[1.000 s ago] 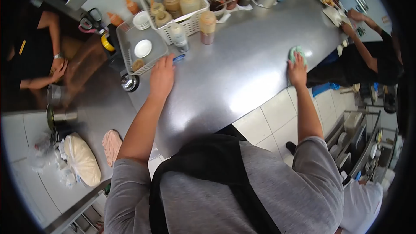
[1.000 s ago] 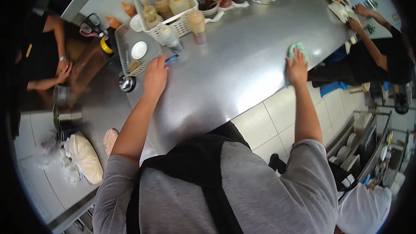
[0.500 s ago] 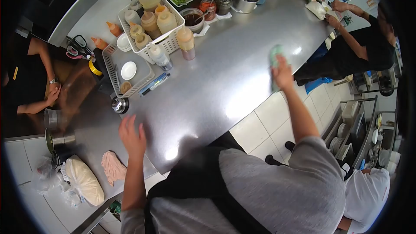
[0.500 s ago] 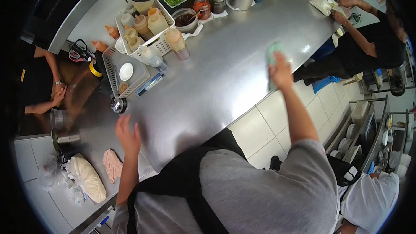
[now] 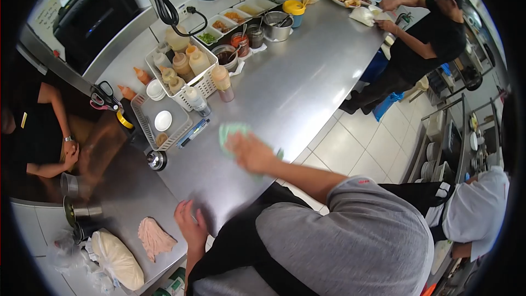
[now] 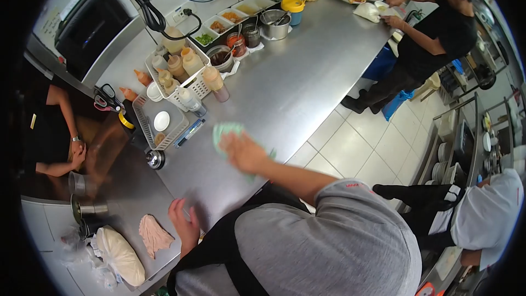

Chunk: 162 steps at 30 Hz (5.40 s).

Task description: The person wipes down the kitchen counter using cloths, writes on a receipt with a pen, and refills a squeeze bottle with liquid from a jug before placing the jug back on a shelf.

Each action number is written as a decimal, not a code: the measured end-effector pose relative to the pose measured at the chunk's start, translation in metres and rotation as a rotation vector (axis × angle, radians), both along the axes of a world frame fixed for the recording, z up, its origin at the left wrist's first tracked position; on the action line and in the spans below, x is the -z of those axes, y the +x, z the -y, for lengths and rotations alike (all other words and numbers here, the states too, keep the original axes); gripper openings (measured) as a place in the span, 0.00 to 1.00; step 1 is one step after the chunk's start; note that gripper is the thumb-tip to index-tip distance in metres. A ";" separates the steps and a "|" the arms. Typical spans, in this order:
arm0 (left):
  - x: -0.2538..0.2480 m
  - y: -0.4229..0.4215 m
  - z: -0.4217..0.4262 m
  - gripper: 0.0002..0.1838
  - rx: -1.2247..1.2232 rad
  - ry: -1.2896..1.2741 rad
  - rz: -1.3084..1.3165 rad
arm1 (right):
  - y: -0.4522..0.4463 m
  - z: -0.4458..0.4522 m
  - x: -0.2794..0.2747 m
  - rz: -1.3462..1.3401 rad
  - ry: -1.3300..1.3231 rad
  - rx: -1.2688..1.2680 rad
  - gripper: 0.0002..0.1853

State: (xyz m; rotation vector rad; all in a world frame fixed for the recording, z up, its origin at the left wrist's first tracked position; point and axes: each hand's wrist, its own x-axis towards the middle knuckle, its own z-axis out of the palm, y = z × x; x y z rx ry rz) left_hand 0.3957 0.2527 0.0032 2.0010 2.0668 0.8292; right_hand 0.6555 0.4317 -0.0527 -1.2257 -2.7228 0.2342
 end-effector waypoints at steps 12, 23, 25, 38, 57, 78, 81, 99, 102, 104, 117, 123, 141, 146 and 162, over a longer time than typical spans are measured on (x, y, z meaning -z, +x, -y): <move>-0.002 0.058 -0.027 0.20 0.770 -0.461 0.567 | 0.013 0.168 -0.066 -0.674 -1.095 0.044 0.21; -0.087 0.097 -0.022 0.12 0.617 -0.448 0.534 | 0.089 0.176 -0.120 -1.218 -1.140 0.511 0.16; -0.108 0.103 -0.025 0.12 0.554 -0.660 0.742 | 0.106 0.174 -0.143 -1.523 -1.296 0.477 0.18; -0.119 0.208 0.039 0.10 0.515 -0.387 0.872 | 0.207 0.209 -0.166 -0.817 -0.330 0.362 0.11; -0.078 0.162 0.060 0.29 0.280 -0.617 1.418 | 0.222 0.229 -0.079 -1.398 -1.399 0.371 0.30; -0.055 0.063 0.046 0.18 0.372 -0.386 0.274 | 0.129 0.198 -0.110 -0.369 -0.329 0.472 0.13; -0.053 0.039 0.055 0.14 0.394 -0.344 0.264 | 0.130 0.193 -0.121 -0.960 -0.779 0.452 0.04; 0.054 -0.137 0.135 0.15 -0.400 0.041 -0.150 | 0.103 0.163 0.020 -0.661 -0.293 0.305 0.10; 0.050 -0.106 0.145 0.13 -0.310 -0.087 0.046 | 0.105 0.203 0.022 -0.661 -0.417 0.518 0.09; 0.035 -0.071 0.135 0.11 -0.271 -0.219 0.349 | 0.091 0.205 0.009 -0.745 -0.512 0.335 0.08; -0.094 0.045 0.090 0.15 0.373 -0.246 0.253 | 0.018 0.199 -0.178 -0.746 -0.645 0.004 0.09; -0.113 0.026 0.085 0.08 0.267 -0.265 0.310 | 0.067 0.183 -0.188 -1.071 -0.491 0.202 0.08; -0.058 0.001 0.078 0.10 0.150 0.074 0.434 | 0.069 0.120 -0.084 -1.056 -0.730 0.395 0.09; 0.017 0.022 0.126 0.13 0.206 -0.179 0.523 | 0.092 0.168 0.001 -0.722 -0.561 0.313 0.07; 0.006 -0.002 -0.015 0.31 -0.067 0.231 0.043 | 0.016 0.097 -0.073 -1.181 -0.784 0.472 0.16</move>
